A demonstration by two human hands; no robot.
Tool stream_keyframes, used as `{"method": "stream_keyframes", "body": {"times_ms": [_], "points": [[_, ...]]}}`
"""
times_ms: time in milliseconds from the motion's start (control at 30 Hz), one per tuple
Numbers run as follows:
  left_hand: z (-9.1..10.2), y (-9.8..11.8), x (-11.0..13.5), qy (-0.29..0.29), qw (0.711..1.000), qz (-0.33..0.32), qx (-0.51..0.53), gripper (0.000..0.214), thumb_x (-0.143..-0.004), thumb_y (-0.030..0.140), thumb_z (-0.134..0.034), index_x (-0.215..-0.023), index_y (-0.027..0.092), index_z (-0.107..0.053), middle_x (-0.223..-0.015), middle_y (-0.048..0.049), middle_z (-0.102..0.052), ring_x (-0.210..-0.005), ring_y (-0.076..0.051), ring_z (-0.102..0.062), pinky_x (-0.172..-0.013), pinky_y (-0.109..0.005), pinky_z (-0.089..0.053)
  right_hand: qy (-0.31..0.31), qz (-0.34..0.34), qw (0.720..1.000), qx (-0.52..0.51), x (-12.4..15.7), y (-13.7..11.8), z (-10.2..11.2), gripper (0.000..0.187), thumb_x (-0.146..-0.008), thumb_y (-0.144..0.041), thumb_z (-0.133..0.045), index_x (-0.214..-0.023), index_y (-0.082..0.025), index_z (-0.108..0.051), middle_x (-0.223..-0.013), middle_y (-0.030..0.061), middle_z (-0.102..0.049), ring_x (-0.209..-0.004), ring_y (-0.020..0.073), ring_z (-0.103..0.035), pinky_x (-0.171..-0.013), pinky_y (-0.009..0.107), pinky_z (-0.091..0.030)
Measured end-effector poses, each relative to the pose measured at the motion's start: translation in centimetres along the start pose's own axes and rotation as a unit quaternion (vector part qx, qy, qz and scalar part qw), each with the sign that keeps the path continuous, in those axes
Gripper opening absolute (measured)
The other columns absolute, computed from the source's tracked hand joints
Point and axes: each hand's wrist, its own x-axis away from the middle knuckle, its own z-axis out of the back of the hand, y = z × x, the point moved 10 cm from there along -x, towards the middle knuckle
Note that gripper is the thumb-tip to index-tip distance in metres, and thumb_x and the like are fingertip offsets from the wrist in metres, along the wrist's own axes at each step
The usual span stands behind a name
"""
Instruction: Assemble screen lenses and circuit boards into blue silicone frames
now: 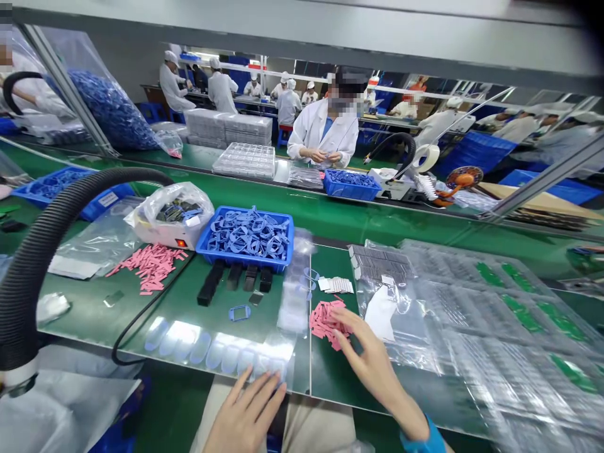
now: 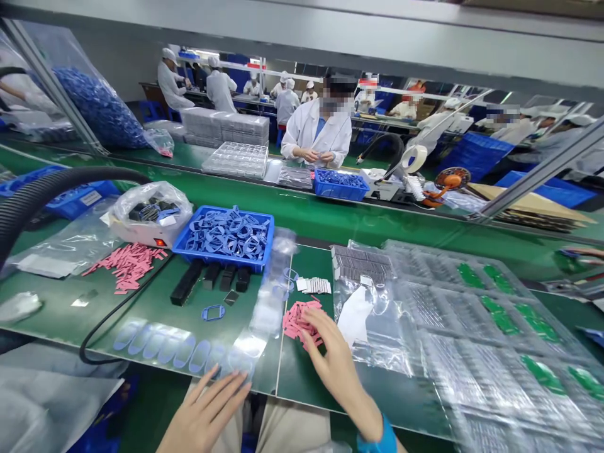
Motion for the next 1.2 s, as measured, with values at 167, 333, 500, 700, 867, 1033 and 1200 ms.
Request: {"method": "stream_keyframes", "body": {"times_ms": [167,333,500,700,867,1033,1200], "points": [[3.8,-1.7,-1.8,0.110,0.981,0.080,0.138,0.034,-0.090,0.000,-0.034,-0.101,0.011,-0.065,-0.086,-0.0040,-0.079,-0.077,-0.012,-0.073,-0.086,-0.026,-0.057,0.026,0.031,0.999,0.006,4.5,-2.9,-0.1,0.029,-0.091,-0.023,-0.052,-0.120,-0.022,-0.055,-0.119,0.0094,-0.063,-0.113,0.0231,-0.059,-0.093,0.040,-0.053],[2.5,-0.4,-3.9,0.095,0.972,0.132,0.168,0.030,-0.089,0.005,-0.044,-0.113,0.013,-0.059,-0.098,-0.0059,-0.077,-0.088,-0.013,-0.073,-0.084,-0.023,-0.058,-0.057,0.010,0.997,-0.040,4.9,-5.0,-3.5,0.044,-0.096,-0.028,-0.042,-0.139,-0.020,-0.036,-0.133,0.0102,-0.054,-0.122,0.0202,-0.053,-0.096,0.037,-0.052],[1.3,-2.0,-2.3,0.030,0.970,0.186,0.150,0.049,-0.088,0.042,-0.053,-0.127,0.012,-0.050,-0.119,-0.0102,-0.069,-0.110,-0.022,-0.064,-0.094,-0.037,-0.055,-0.137,0.063,0.988,-0.019,4.3,-6.1,-6.6,0.040,-0.093,-0.032,-0.048,-0.133,-0.029,-0.048,-0.136,0.0066,-0.051,-0.127,0.0327,-0.046,-0.102,0.071,-0.028],[-0.9,-6.0,4.4,-0.116,0.964,0.236,-0.030,0.054,-0.091,0.035,-0.047,-0.142,0.023,-0.033,-0.142,-0.0038,-0.050,-0.130,-0.027,-0.046,-0.102,-0.044,-0.041,-0.131,0.090,0.987,0.002,4.0,-6.2,-6.3,0.031,-0.092,-0.029,-0.048,-0.120,-0.023,-0.059,-0.126,0.0099,-0.060,-0.120,0.0328,-0.053,-0.100,0.069,-0.034],[-1.8,-5.6,4.8,-0.125,0.962,0.226,-0.090,0.065,-0.088,0.052,-0.045,-0.144,0.022,-0.031,-0.145,-0.0048,-0.047,-0.130,-0.028,-0.044,-0.107,-0.042,-0.030,-0.121,0.078,0.990,-0.005,0.0,-8.1,-6.5,0.025,-0.095,-0.026,-0.042,-0.107,-0.021,-0.064,-0.116,0.0094,-0.066,-0.111,0.0246,-0.060,-0.102,0.053,-0.041],[-0.9,-5.1,4.1,-0.110,0.965,0.227,-0.070,0.066,-0.089,0.046,-0.046,-0.146,0.019,-0.025,-0.145,-0.0069,-0.046,-0.132,-0.030,-0.042,-0.105,-0.044,-0.033,-0.174,0.034,0.984,0.021,-6.2,-9.3,-10.0,0.025,-0.090,-0.018,-0.051,-0.114,-0.016,-0.060,-0.109,0.0102,-0.066,-0.102,0.0226,-0.062,-0.085,0.038,-0.052],[-0.2,-3.9,4.4,-0.072,0.973,0.218,-0.035,0.064,-0.092,0.039,-0.043,-0.147,0.017,-0.020,-0.142,-0.0070,-0.050,-0.131,-0.028,-0.044,-0.101,-0.042,-0.040,-0.215,-0.044,0.973,0.072,-9.2,-8.8,-13.2,0.022,-0.091,-0.023,-0.055,-0.111,-0.014,-0.058,-0.105,0.0064,-0.063,-0.093,0.0181,-0.063,-0.079,0.036,-0.053]]}}
